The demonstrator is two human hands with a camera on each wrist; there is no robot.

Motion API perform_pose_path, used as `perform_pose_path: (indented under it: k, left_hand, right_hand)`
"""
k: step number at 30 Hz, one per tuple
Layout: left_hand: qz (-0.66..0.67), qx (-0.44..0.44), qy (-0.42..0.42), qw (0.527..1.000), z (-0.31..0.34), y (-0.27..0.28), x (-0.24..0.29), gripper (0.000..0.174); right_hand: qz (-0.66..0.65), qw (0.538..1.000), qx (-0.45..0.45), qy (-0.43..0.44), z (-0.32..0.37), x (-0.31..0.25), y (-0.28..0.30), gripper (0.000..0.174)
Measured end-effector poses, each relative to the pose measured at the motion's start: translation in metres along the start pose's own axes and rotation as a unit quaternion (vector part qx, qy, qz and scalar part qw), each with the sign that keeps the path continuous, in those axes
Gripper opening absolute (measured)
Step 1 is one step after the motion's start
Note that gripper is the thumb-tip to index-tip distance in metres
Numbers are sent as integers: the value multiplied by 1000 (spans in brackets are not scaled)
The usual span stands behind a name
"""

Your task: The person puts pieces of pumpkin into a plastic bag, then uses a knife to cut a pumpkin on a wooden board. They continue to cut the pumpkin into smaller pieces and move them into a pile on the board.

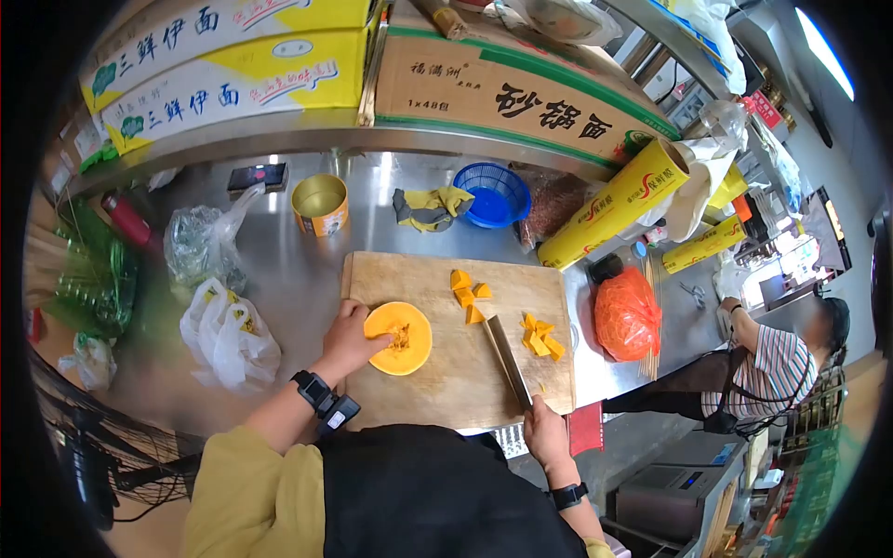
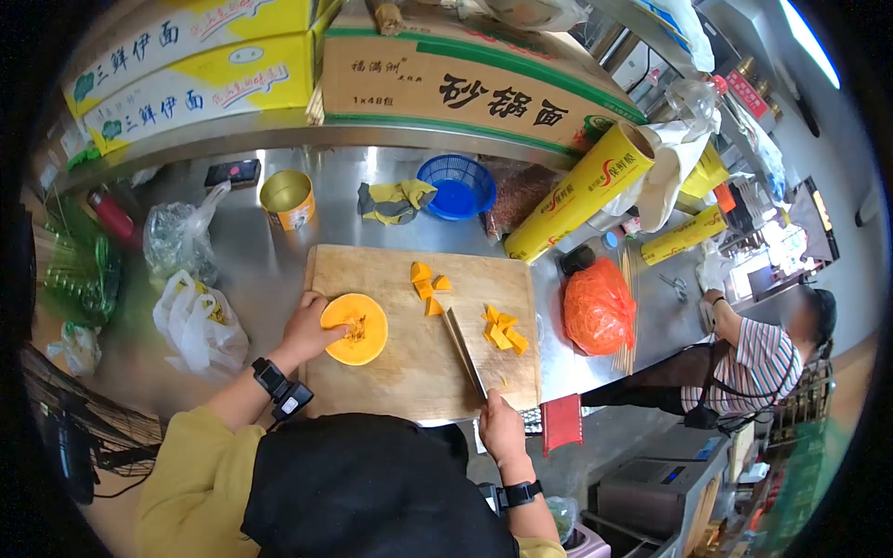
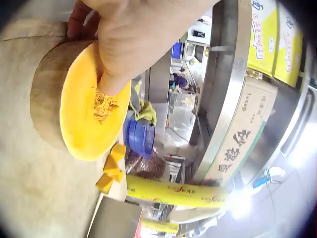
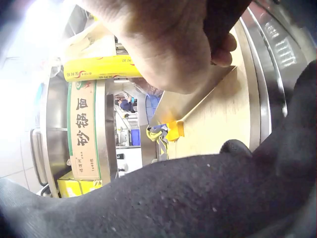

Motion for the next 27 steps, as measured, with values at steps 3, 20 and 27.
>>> perform_pose_path:
  k: [3, 20, 27]
  left_hand:
    - [44, -54, -18, 997, 18, -5, 4, 58]
    - [291, -11, 5, 957, 10, 35, -11, 40]
    - [129, 122, -206, 962, 4, 103, 60, 50]
  right_hand:
    - [-4, 999, 21, 24, 0, -3, 1, 11]
    - [-109, 979, -70, 158, -16, -138, 7, 14]
    - [-62, 976, -106, 182, -17, -150, -16, 16]
Point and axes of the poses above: each hand's wrist, its own z-axis away from the middle knuckle, its own y-axis out of the back of the hand, x = y × z, the point moved 9 cm from there along -z, towards the middle knuckle, and after that the axes turned 12 degrees about x, right-handed, at the moved point
